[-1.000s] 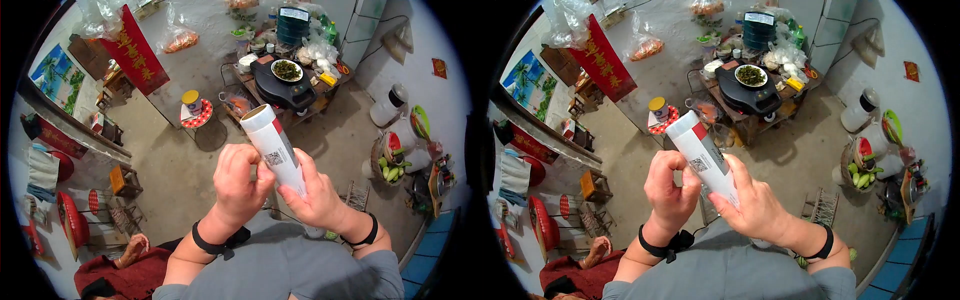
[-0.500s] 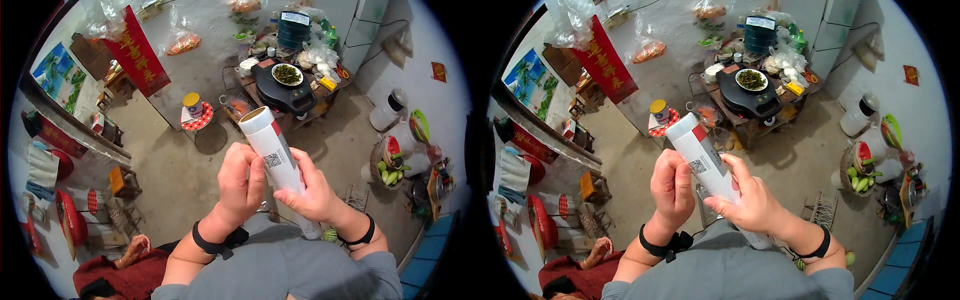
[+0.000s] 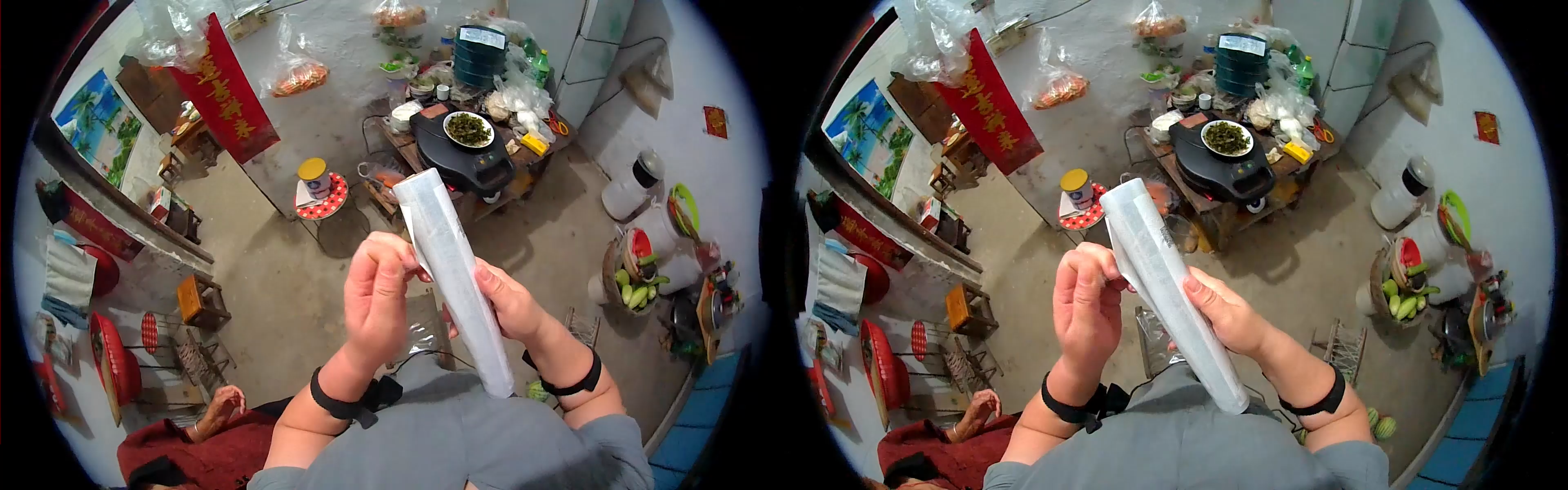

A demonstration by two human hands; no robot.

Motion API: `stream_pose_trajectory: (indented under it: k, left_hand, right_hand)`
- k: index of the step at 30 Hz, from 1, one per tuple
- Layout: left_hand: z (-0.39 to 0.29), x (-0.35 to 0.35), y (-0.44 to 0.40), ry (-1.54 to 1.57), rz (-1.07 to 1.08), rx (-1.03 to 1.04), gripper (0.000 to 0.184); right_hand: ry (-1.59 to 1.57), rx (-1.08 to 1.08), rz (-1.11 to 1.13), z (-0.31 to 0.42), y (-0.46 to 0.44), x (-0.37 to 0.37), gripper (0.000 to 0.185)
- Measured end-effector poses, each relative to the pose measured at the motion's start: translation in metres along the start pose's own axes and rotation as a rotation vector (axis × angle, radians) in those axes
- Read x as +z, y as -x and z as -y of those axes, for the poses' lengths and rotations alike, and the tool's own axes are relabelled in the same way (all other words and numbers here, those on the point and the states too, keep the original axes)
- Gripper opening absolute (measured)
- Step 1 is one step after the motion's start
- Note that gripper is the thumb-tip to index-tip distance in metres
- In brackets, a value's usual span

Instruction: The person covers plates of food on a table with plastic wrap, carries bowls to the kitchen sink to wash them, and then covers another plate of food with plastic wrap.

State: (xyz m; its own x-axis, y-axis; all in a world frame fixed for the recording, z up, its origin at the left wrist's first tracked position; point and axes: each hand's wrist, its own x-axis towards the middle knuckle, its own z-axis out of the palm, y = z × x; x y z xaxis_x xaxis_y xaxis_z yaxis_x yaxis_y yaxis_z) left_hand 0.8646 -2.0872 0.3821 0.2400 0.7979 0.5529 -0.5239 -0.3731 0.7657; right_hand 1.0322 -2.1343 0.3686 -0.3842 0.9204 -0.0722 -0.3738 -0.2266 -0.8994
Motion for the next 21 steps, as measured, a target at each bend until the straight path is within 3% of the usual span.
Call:
stream_pose_trajectory:
  k: [2,5,8,11,15,17,18,19,21]
  left_hand:
    - [-0.001,-0.003,-0.001,0.22,-0.173,-0.135,0.016]
    - [0.003,-0.016,-0.002,0.373,-0.223,-0.255,0.018]
    - [0.011,-0.027,0.0,0.383,-0.278,-0.304,0.02]
    - [0.007,-0.035,-0.001,0.385,-0.437,-0.297,0.02]
    - [0.006,-0.08,0.005,0.225,-0.552,-0.128,0.024]
    - [0.0,-0.101,0.01,0.061,-0.687,-0.164,0.026]
    - [-0.005,-0.114,0.013,-0.27,-0.737,-0.217,0.025]
    - [-0.007,-0.13,0.018,-0.603,-0.775,-0.271,0.025]
    - [0.014,-0.172,0.038,-0.086,-0.793,-0.138,0.022]
  right_hand:
    - [-0.048,0.011,0.009,-0.002,-0.002,-0.003,0.055]
    - [-0.172,-0.058,-0.076,0.001,-0.009,-0.006,0.065]
    - [-0.025,-0.023,0.028,0.006,-0.01,-0.005,0.098]
    - [0.139,0.03,0.004,-0.01,-0.013,-0.007,0.1]
    - [0.14,0.059,-0.06,-0.033,-0.013,-0.019,0.084]
    - [0.073,0.16,-0.048,-0.029,-0.011,-0.02,0.077]
    - [0.005,0.258,-0.045,-0.026,-0.01,-0.019,0.071]
    - [-0.051,0.166,-0.063,-0.026,-0.009,-0.014,0.063]
    - [-0.182,0.126,-0.049,-0.024,-0.009,-0.015,0.064]
